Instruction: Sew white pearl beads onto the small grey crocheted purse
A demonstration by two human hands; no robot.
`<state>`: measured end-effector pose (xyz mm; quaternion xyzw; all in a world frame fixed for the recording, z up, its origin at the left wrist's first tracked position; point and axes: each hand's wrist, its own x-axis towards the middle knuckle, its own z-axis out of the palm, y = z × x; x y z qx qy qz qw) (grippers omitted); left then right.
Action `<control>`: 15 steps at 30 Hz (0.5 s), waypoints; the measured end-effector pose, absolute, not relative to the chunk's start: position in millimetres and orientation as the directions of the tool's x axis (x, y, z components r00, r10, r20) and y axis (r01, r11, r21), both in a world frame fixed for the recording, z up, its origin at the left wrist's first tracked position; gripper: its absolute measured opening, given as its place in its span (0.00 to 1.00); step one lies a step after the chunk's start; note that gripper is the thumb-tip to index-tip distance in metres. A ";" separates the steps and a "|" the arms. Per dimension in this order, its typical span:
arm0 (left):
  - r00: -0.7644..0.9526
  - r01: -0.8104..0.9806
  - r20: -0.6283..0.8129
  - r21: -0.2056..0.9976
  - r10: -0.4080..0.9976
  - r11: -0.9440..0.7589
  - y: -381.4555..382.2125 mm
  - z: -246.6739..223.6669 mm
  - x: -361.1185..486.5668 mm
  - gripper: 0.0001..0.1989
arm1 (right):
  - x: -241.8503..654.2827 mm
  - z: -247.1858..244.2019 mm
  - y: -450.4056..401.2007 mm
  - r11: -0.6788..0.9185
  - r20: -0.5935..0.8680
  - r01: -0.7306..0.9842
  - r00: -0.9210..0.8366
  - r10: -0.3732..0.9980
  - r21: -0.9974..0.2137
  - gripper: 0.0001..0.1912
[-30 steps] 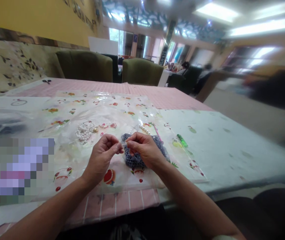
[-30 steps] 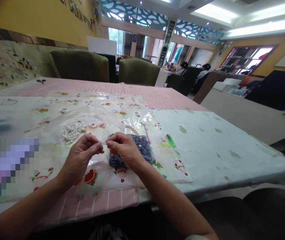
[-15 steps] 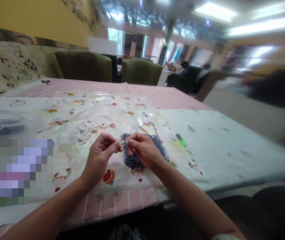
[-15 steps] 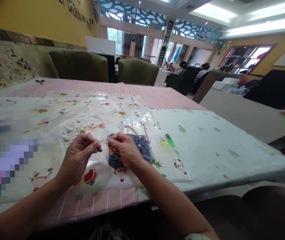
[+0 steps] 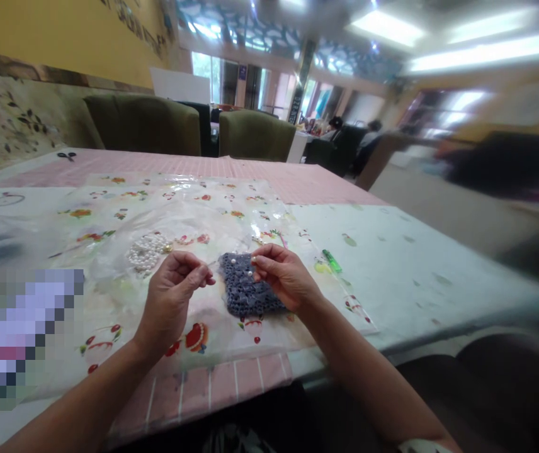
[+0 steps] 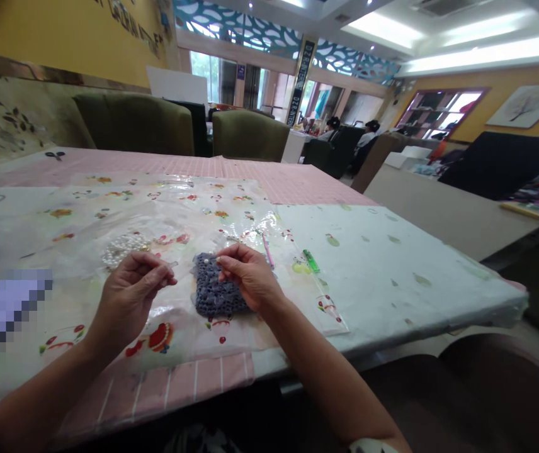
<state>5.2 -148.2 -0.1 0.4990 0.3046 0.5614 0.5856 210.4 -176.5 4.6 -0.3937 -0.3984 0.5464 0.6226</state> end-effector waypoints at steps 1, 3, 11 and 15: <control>0.181 -0.358 0.203 0.925 0.962 -0.128 -148.0 0.7 5.3 0.10 | 216.9 5.2 -178.9 0.116 0.081 -0.341 0.115 0.990 -0.933 0.09; 0.177 -0.368 0.199 0.922 0.964 -0.123 -147.5 1.8 5.9 0.10 | 231.8 6.9 -185.2 0.173 0.128 -0.253 0.182 0.975 -0.952 0.08; 0.165 -0.354 0.159 0.931 0.973 -0.092 -146.8 0.9 6.2 0.10 | 282.8 6.4 -217.1 0.210 0.267 0.226 0.266 0.926 -0.951 0.07; 0.148 -0.346 0.168 0.932 0.975 -0.108 -145.2 0.8 6.3 0.10 | 285.6 -5.2 -222.5 0.187 0.304 0.503 0.160 0.939 -0.844 0.03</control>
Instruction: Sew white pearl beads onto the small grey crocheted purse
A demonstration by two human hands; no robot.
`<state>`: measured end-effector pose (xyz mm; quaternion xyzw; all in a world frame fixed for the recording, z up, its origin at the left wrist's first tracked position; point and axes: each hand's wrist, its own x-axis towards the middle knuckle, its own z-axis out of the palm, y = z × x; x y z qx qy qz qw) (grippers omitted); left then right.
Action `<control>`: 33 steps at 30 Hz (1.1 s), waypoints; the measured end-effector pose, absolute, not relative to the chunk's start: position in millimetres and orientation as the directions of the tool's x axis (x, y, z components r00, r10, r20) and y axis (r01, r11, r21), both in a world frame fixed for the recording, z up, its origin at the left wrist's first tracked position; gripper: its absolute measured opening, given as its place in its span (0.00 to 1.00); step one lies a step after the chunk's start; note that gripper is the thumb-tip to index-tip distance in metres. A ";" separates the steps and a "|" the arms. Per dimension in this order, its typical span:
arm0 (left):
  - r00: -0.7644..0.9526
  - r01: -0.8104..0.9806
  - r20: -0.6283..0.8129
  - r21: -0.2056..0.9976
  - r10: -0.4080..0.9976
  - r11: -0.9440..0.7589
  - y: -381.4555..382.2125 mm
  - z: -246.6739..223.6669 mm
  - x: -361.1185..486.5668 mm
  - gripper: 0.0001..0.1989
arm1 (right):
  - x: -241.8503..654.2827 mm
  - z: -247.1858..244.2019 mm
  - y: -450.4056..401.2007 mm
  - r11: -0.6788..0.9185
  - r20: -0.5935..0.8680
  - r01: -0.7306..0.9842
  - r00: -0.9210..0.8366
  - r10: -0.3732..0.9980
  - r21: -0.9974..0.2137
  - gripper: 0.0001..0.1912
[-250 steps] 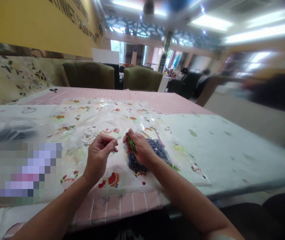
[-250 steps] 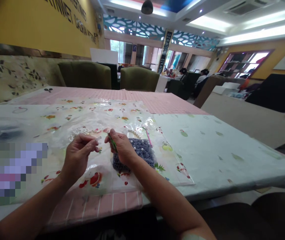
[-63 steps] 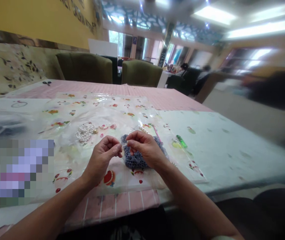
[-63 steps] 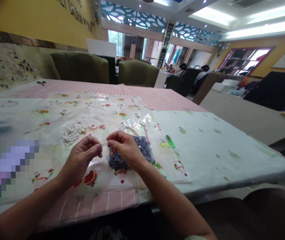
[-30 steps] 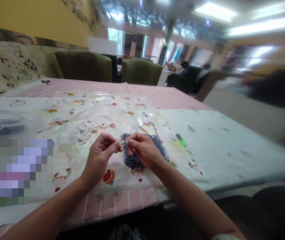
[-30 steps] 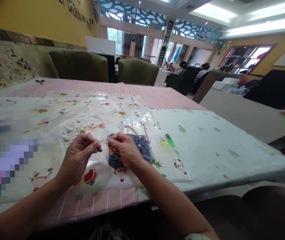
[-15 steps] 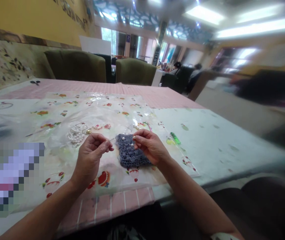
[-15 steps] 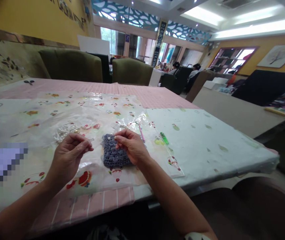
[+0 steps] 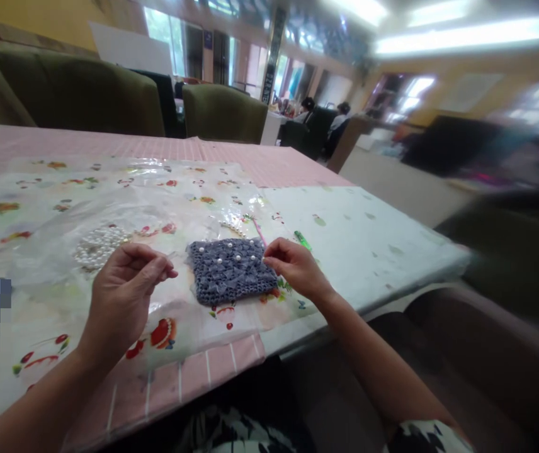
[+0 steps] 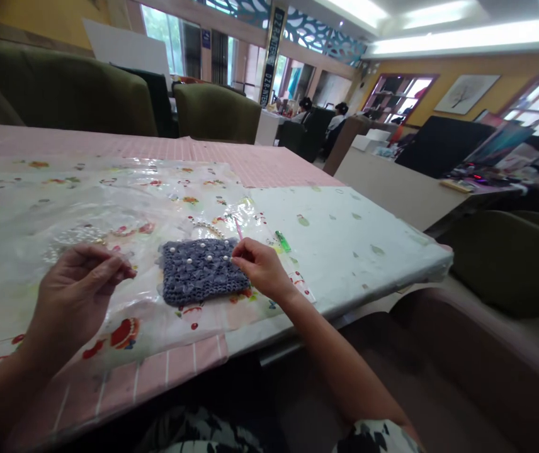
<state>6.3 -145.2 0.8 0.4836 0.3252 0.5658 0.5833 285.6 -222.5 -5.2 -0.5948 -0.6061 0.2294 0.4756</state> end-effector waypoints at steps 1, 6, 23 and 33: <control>0.144 -0.347 0.175 0.931 0.974 -0.115 -144.8 0.9 6.5 0.10 | 284.7 -7.9 -222.4 0.194 0.322 0.572 0.129 0.938 -0.797 0.02; 0.141 -0.364 0.182 0.924 0.973 -0.120 -143.6 2.6 7.2 0.10 | 281.4 -15.5 -217.4 0.311 0.391 0.708 -0.053 0.919 -0.634 0.05; 0.116 -0.387 0.194 0.912 0.974 -0.136 -143.9 8.4 5.7 0.07 | 283.4 -25.4 -218.6 0.384 0.429 0.734 -0.139 0.892 -0.561 0.05; 0.117 -0.383 0.207 0.912 0.971 -0.149 -142.8 9.5 6.1 0.06 | 276.7 -26.3 -221.0 0.376 0.410 0.718 -0.139 0.902 -0.585 0.07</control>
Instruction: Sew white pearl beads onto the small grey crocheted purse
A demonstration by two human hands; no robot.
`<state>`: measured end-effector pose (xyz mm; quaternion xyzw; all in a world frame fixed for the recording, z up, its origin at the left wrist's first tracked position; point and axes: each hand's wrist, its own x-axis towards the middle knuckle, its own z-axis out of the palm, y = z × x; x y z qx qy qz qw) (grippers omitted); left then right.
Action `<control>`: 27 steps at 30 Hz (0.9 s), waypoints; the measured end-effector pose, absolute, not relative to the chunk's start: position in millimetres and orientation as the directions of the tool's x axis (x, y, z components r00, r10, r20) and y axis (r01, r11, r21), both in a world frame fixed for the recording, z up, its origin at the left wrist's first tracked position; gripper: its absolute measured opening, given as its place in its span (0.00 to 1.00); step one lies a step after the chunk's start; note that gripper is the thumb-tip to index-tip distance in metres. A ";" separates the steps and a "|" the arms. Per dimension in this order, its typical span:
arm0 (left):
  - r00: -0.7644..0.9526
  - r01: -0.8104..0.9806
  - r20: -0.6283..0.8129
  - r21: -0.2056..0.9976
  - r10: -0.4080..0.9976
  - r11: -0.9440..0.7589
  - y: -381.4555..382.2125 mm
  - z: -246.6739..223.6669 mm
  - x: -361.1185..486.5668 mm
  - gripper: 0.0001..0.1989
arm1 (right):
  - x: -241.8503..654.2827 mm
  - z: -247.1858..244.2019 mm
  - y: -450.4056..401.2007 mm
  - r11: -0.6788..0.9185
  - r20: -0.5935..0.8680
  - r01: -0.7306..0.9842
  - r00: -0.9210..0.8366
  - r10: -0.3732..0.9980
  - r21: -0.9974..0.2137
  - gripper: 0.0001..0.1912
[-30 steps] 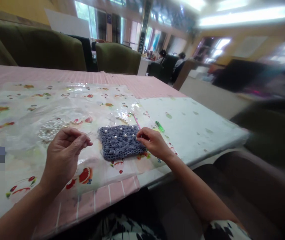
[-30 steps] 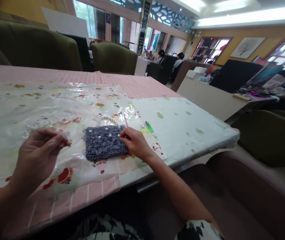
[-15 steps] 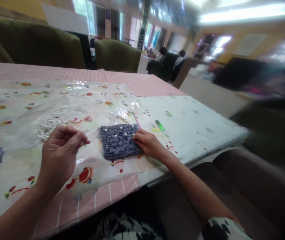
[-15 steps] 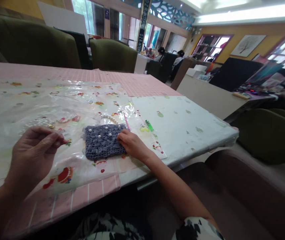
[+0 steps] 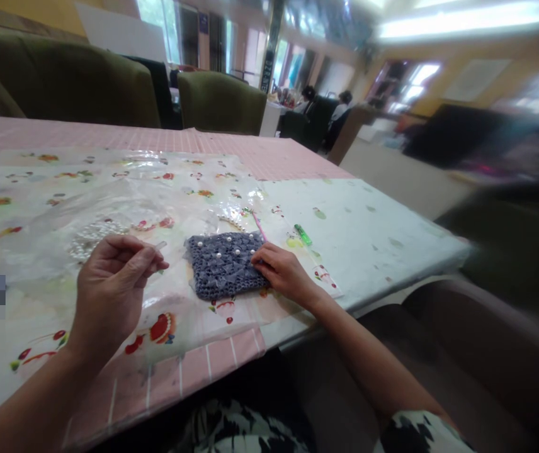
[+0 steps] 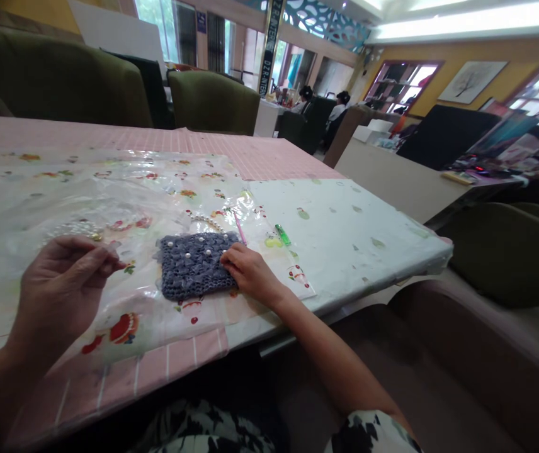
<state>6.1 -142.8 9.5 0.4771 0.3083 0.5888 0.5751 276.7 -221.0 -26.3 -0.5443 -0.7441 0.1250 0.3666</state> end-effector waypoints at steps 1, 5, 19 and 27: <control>0.117 -0.382 0.207 0.912 0.971 -0.149 -142.8 9.5 6.3 0.06 | 276.1 -26.3 -220.7 0.371 0.402 0.719 -0.139 0.905 -0.587 0.07; 0.118 -0.380 0.212 0.912 0.970 -0.153 -142.4 9.1 6.2 0.06 | 274.2 -26.2 -219.6 0.365 0.376 0.710 -0.152 0.914 -0.602 0.08; 0.099 -0.384 0.202 0.911 0.974 -0.150 -143.3 10.6 5.6 0.07 | 274.6 -26.3 -223.9 0.351 0.418 0.741 -0.104 0.902 -0.573 0.07; 0.107 -0.383 0.207 0.911 0.972 -0.152 -143.7 10.8 3.5 0.07 | 274.4 -25.0 -227.4 0.387 0.449 0.737 -0.127 0.884 -0.554 0.08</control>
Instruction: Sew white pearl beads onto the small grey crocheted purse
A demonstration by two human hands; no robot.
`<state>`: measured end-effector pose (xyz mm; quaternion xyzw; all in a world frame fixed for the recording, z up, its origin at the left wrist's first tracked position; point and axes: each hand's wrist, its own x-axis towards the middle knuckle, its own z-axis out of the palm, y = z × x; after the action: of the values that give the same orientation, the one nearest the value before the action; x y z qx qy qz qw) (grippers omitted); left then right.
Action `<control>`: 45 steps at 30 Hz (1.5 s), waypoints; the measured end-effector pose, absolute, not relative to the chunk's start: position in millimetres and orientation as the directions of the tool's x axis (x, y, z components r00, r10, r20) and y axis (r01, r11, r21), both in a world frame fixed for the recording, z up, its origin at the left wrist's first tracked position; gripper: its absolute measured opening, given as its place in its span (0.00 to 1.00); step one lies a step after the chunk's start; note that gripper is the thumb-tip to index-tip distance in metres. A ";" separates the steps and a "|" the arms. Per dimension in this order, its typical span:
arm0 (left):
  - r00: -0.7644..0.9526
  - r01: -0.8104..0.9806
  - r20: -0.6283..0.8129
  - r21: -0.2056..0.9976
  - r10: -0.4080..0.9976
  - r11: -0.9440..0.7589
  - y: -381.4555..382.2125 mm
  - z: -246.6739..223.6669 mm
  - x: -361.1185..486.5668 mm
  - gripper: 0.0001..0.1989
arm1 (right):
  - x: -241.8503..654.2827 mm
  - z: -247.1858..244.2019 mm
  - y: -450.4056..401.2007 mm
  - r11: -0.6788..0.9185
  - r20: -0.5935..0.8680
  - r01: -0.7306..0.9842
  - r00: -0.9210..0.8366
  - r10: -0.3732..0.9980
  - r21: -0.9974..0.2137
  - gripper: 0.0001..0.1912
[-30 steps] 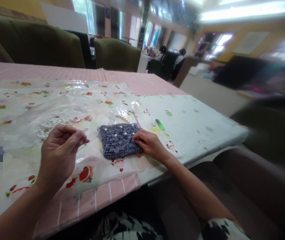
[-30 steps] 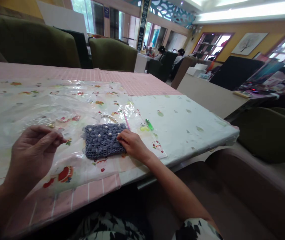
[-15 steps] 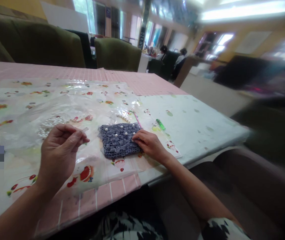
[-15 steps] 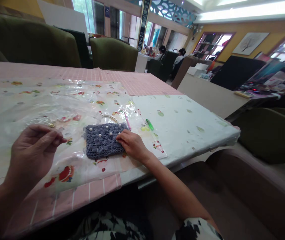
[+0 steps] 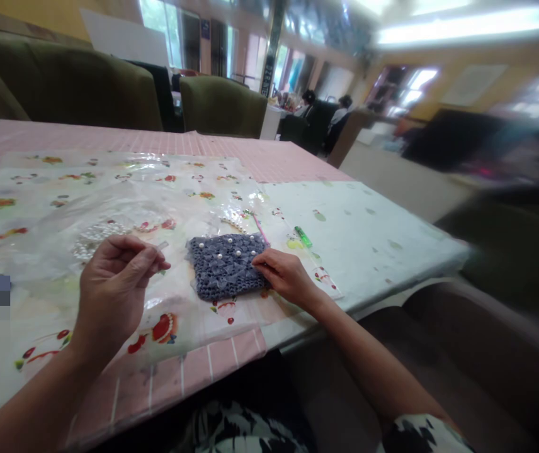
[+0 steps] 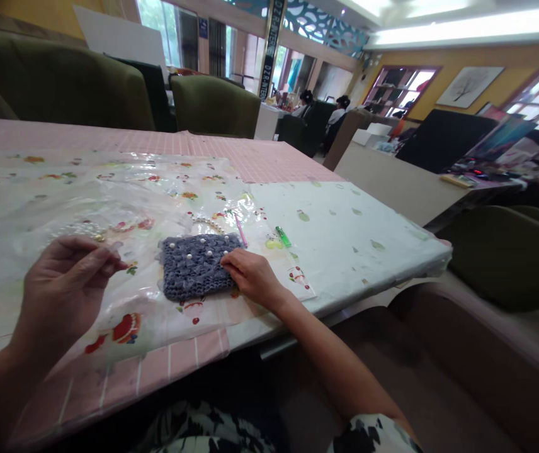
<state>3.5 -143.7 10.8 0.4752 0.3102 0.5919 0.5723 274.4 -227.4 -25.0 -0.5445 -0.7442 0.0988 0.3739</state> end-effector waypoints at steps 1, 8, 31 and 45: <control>0.108 -0.382 0.207 0.911 0.972 -0.152 -144.0 11.2 3.5 0.07 | 274.4 -24.9 -227.5 0.393 0.454 0.736 -0.130 0.881 -0.552 0.08; 0.111 -0.402 0.209 0.904 0.972 -0.148 -145.1 13.4 4.3 0.07 | 274.0 -23.1 -225.3 0.414 0.468 0.758 -0.163 0.868 -0.504 0.06; 0.128 -0.441 0.225 0.885 0.966 -0.148 -143.8 11.9 4.0 0.08 | 275.6 -20.7 -213.6 0.418 0.382 0.809 -0.263 0.886 -0.414 0.08; 0.136 -0.431 0.212 0.892 0.968 -0.134 -142.7 10.2 3.2 0.09 | 275.1 -24.0 -208.3 0.354 0.283 0.839 -0.252 0.926 -0.413 0.07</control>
<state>3.2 -142.7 10.2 0.4667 0.2874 0.5911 0.5917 275.1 -208.3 -24.0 -0.5612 -0.7861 0.0892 0.2434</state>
